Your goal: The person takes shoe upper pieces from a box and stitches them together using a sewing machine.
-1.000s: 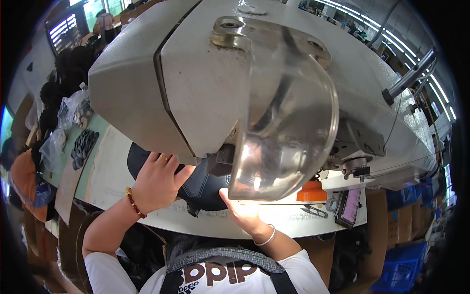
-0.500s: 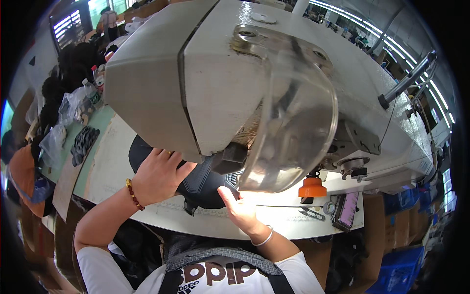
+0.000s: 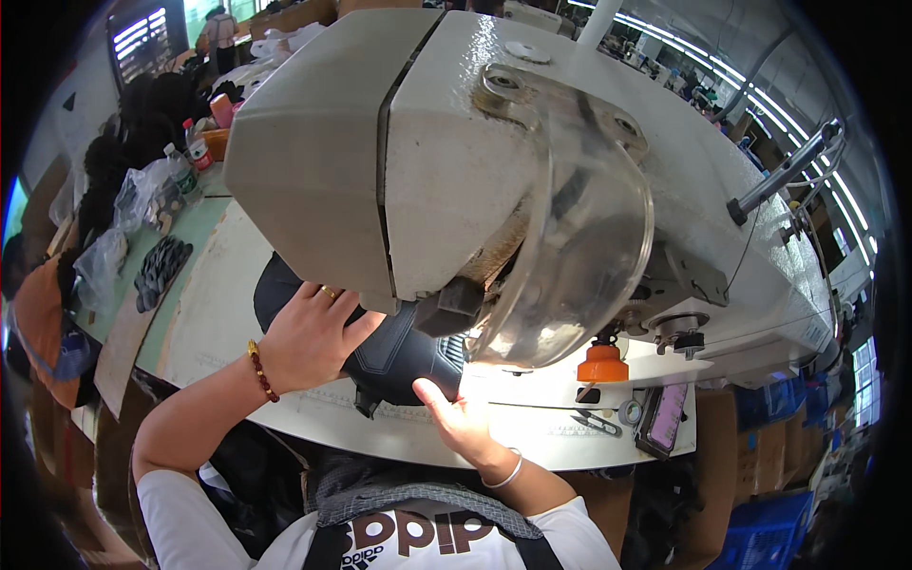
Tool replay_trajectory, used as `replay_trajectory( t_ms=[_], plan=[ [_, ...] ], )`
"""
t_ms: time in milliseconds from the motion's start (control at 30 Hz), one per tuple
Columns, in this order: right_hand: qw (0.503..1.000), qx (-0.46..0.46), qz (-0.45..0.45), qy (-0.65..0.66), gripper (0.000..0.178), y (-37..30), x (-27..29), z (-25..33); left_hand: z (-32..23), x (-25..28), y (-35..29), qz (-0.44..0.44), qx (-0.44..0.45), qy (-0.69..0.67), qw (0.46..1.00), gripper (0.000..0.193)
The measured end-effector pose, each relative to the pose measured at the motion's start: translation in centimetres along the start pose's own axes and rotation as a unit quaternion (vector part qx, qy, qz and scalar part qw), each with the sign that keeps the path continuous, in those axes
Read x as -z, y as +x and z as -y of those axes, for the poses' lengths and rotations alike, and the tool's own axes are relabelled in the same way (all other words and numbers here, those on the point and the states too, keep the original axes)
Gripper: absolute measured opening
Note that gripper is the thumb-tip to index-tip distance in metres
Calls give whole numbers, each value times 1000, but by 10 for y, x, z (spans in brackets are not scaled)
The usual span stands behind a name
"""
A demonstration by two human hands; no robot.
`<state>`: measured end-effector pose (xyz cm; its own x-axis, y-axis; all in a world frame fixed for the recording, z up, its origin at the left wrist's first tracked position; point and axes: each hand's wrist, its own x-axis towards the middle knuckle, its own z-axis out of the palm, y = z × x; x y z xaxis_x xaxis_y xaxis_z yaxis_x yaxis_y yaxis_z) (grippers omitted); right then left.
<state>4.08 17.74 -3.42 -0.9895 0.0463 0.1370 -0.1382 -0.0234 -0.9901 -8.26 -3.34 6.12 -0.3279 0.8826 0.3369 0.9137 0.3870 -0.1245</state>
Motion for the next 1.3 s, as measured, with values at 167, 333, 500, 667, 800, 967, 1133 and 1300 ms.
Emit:
replay_trajectory(
  t_ms=[167,333,500,667,800,967,1133,1300],
  plan=[
    [996,70,-30,-41,26,-1,-9,-15,4,-2,2,-54,-20,-7,998,63],
    [996,55,-24,72,26,0,-9,-9,0,0,3,-87,-4,-29,996,64],
    [997,3,-3,79,27,-2,-6,-2,-4,5,2,-42,1,4,999,71],
    [996,-79,26,36,28,-8,7,-10,-13,11,1,-2,9,71,997,72],
    [988,-99,-14,-118,26,-13,1,-9,-10,13,2,21,9,67,997,73],
    [986,-10,-54,-160,22,-11,6,6,-13,12,6,18,49,47,998,79],
    [998,-45,-22,-24,18,-8,7,-4,-17,17,11,63,66,23,996,81],
    [965,77,2,252,26,-3,12,-29,-11,16,15,65,52,2,997,86]
  ],
)
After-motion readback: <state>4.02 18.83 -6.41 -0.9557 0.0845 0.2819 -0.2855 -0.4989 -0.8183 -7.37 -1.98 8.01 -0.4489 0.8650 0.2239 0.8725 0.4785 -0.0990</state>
